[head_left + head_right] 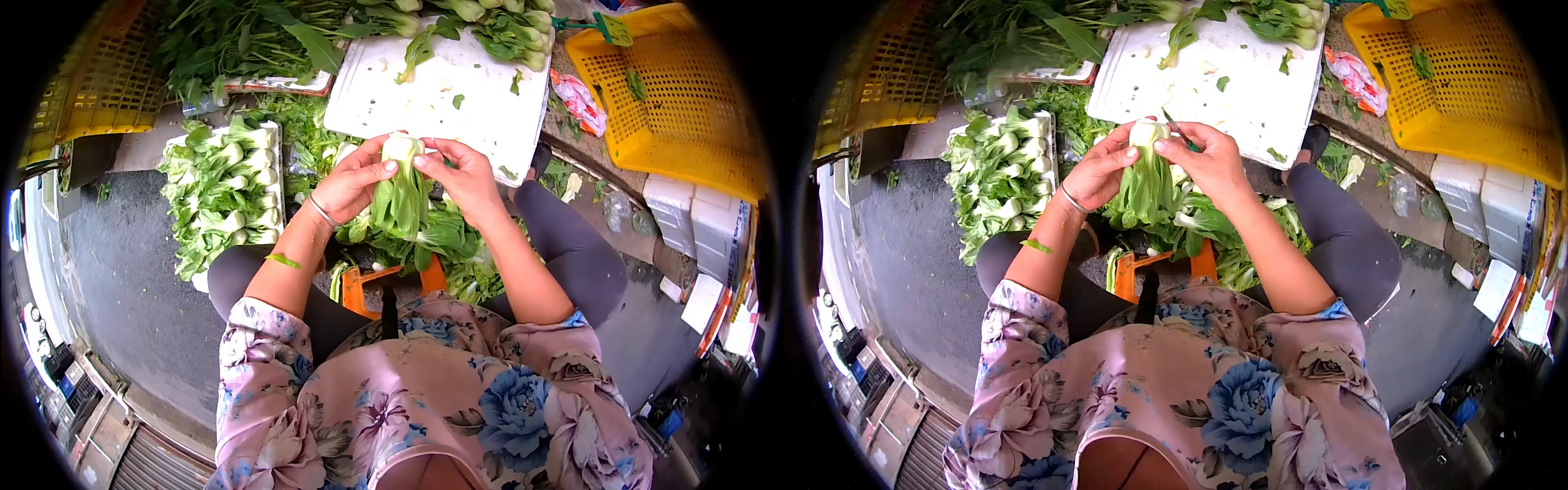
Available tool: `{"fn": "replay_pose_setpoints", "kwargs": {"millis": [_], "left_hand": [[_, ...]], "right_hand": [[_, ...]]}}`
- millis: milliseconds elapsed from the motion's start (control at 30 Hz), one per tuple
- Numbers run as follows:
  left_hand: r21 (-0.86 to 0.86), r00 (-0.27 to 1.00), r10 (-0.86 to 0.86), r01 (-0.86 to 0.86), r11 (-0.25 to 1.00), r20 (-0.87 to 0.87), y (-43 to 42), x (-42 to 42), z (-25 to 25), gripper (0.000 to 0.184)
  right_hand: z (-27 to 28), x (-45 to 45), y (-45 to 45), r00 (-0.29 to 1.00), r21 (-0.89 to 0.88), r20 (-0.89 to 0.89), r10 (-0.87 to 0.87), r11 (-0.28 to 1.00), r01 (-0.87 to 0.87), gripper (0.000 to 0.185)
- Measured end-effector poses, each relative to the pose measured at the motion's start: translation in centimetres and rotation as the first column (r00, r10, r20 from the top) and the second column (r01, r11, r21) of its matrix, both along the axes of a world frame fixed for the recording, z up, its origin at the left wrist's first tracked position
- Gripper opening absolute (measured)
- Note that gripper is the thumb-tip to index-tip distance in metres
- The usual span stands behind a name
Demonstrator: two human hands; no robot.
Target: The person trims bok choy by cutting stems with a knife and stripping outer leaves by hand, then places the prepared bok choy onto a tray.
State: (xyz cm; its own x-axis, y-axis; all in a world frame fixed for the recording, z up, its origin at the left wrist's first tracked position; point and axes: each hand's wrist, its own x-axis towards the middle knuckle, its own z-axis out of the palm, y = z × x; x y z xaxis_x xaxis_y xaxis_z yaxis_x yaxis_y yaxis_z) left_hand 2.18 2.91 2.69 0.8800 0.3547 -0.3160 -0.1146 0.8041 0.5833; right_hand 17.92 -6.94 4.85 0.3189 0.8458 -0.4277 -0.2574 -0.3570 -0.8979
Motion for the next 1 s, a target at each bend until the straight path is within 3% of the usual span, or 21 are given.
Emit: {"fn": "replay_pose_setpoints", "kwargs": {"millis": [67,133,233,300,333,400,433,467,567,600,633,667,733,767,800,833,867,933,1000], "left_hand": [[0.078,1.000,-0.019,0.018,0.997,0.010,-0.1,0.0,-0.1,0.056],[0.077,1.000,-0.023,0.022,0.997,0.016,-0.1,-0.1,-0.4,0.056],[0.039,0.999,-0.037,0.038,0.999,-0.024,0.1,-0.1,-0.1,0.058],[0.427,0.955,-0.184,0.271,0.863,-0.234,-0.2,-0.1,0.8,0.061],[0.607,0.941,-0.128,0.302,0.735,-0.314,-0.3,0.1,1.0,0.064],[0.537,0.919,-0.190,0.359,0.763,-0.345,-0.2,0.2,1.8,0.060],[0.636,0.924,-0.163,0.359,0.683,-0.347,0.0,0.1,1.4,0.059],[0.457,0.921,-0.238,0.363,0.812,-0.308,0.0,-0.3,1.2,0.058],[0.388,0.790,-0.506,0.612,0.689,-0.346,1.3,-1.2,2.3,0.063],[0.487,0.806,-0.508,0.590,0.644,-0.304,0.8,-1.5,1.1,0.070],[0.445,0.809,-0.512,0.587,0.676,-0.289,0.7,-1.7,1.0,0.069],[0.403,0.813,-0.516,0.582,0.706,-0.270,0.6,-1.6,1.1,0.068],[0.342,0.876,-0.383,0.471,0.813,-0.293,0.7,-1.7,1.4,0.060],[0.367,0.903,-0.307,0.407,0.837,-0.301,0.8,-1.6,1.5,0.057],[0.389,0.924,-0.226,0.340,0.856,-0.310,0.9,-1.5,1.7,0.055],[0.327,0.931,-0.132,0.249,0.912,-0.341,0.7,-1.4,1.9,0.053],[0.334,0.935,-0.055,0.180,0.925,-0.351,0.8,-1.4,1.3,0.051],[0.456,0.912,0.118,0.081,0.886,-0.392,0.9,-1.4,0.2,0.048],[0.380,0.887,0.172,0.004,0.925,-0.429,1.2,-1.3,0.5,0.051]], "right_hand": [[-0.3,-0.4,0.0,0.998,0.094,0.067,0.000,0.996,-0.006,0.043],[-0.1,-0.3,-0.1,1.000,0.066,-0.001,-0.008,0.998,0.008,0.044],[0.1,0.0,-0.4,0.989,0.007,0.118,0.092,0.996,-0.094,0.042],[-0.3,-0.1,-0.7,0.956,0.014,0.234,0.174,0.983,-0.182,0.042],[0.8,-0.4,-0.6,0.946,-0.082,0.252,0.202,0.979,-0.188,0.042],[-0.6,0.0,-1.0,0.922,0.022,0.326,0.210,0.973,-0.230,0.039],[0.5,0.2,-0.9,0.914,-0.005,0.324,0.242,0.967,-0.254,0.037],[-0.2,0.6,-1.1,0.916,0.062,0.324,0.236,0.961,-0.270,0.030],[-1.0,2.5,-1.4,0.902,-0.085,0.346,0.259,0.966,-0.245,0.022],[-1.5,3.4,-1.4,0.894,-0.108,0.373,0.247,0.969,-0.223,0.020],[-1.4,4.0,-1.4,0.871,-0.185,0.410,0.270,0.960,-0.211,0.019],[-3.0,4.8,-1.9,0.853,-0.271,0.332,0.402,0.907,-0.322,0.027],[-1.9,5.1,-2.0,0.856,-0.136,0.096,0.509,0.858,-0.495,0.050],[-2.3,6.3,-1.5,0.881,-0.250,0.103,0.462,0.869,-0.427,0.060],[-4.0,8.0,-0.8,0.977,-0.184,-0.028,0.212,0.959,-0.214,0.055],[-4.2,9.7,0.6,0.996,-0.201,-0.048,-0.079,0.977,0.068,0.046],[-4.4,11.7,2.2,0.929,-0.219,-0.066,-0.364,0.914,0.342,0.038],[-8.2,17.6,4.9,0.785,-0.198,-0.020,-0.620,0.772,0.604,0.023],[-9.9,21.8,8.9,0.558,-0.008,-0.072,-0.827,0.560,0.829,0.022]]}}
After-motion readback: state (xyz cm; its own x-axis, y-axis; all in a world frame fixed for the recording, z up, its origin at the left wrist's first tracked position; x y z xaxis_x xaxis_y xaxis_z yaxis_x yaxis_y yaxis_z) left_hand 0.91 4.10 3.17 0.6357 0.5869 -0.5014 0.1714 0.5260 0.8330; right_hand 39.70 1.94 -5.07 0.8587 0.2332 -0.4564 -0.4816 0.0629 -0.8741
